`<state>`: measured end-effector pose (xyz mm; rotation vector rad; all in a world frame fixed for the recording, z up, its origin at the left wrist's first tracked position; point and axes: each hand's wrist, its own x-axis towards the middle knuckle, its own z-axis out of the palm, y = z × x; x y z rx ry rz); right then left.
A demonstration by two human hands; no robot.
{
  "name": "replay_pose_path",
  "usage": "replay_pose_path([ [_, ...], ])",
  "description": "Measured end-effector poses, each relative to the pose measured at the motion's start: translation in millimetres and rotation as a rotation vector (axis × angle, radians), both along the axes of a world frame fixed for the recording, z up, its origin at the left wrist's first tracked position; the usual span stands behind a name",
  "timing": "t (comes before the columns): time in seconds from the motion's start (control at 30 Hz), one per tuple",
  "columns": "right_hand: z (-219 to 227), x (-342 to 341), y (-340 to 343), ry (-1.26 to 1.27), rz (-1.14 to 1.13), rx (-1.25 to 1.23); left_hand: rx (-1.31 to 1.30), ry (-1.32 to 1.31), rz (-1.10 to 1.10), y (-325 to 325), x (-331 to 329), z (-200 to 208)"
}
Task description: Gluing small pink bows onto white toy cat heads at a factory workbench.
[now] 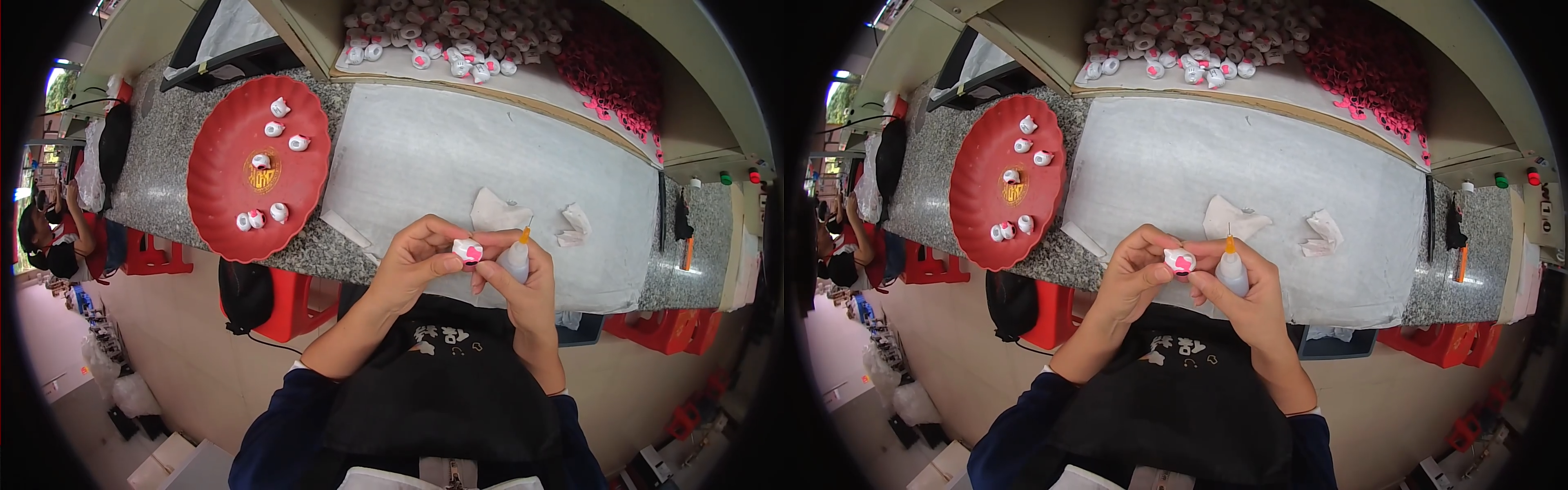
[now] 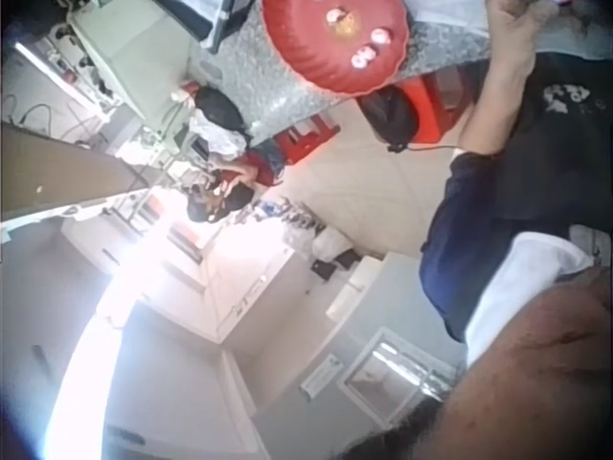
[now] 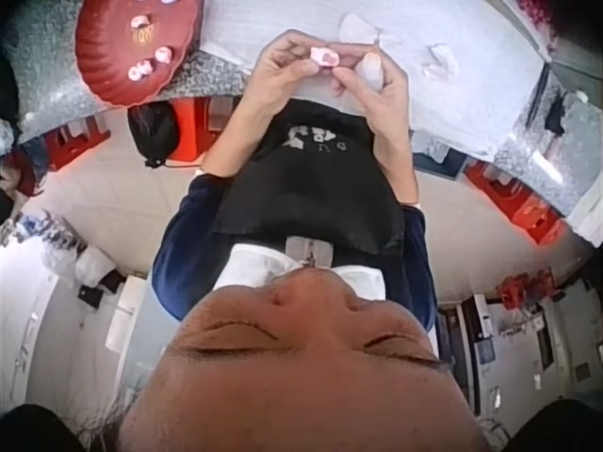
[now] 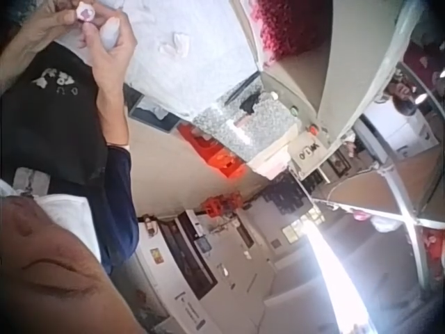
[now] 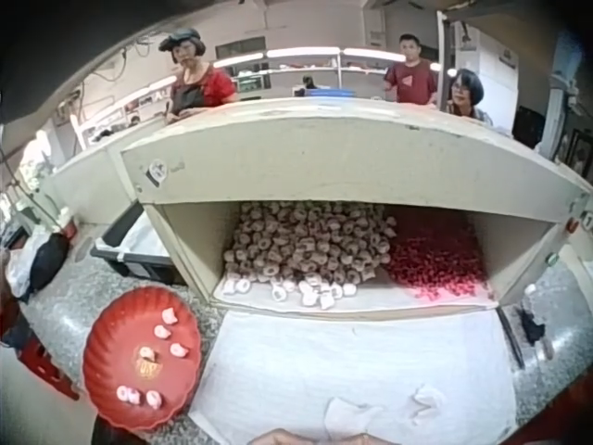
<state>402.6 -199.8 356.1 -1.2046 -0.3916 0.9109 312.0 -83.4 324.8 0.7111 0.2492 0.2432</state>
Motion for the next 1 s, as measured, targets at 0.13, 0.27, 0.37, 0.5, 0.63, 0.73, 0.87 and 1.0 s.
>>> replay_pose_path([
  [0.13,-3.2,0.6,-0.7,0.016,-0.008,0.002,-0.016,-0.004,-0.008,-1.3,0.8,-3.6],
  [0.27,-4.4,1.6,-2.5,-0.003,0.000,-0.001,-0.016,-0.009,-0.006,-2.6,0.2,-4.9],
  [0.37,-5.3,1.6,-3.2,-0.017,-0.003,0.003,-0.004,-0.010,-0.012,-2.8,-0.5,-7.4],
  [0.5,-8.0,1.8,-2.4,-0.024,-0.031,-0.004,0.075,0.017,-0.004,-2.5,1.5,-3.6],
  [0.63,-7.1,1.2,-2.1,-0.074,-0.046,-0.020,0.431,-0.038,0.096,-6.1,3.4,-4.0],
  [0.73,-7.2,-0.5,-1.6,-0.080,-0.044,-0.030,0.499,-0.010,0.142,-7.9,2.3,-0.8],
  [0.87,-3.9,-1.5,-0.4,-0.045,-0.028,-0.035,0.493,-0.021,0.170,-7.6,1.0,-1.9],
  [1.0,-2.0,18.8,-8.3,-0.156,-0.207,-0.094,0.481,-0.010,0.175,-1.6,0.1,-3.8],
])
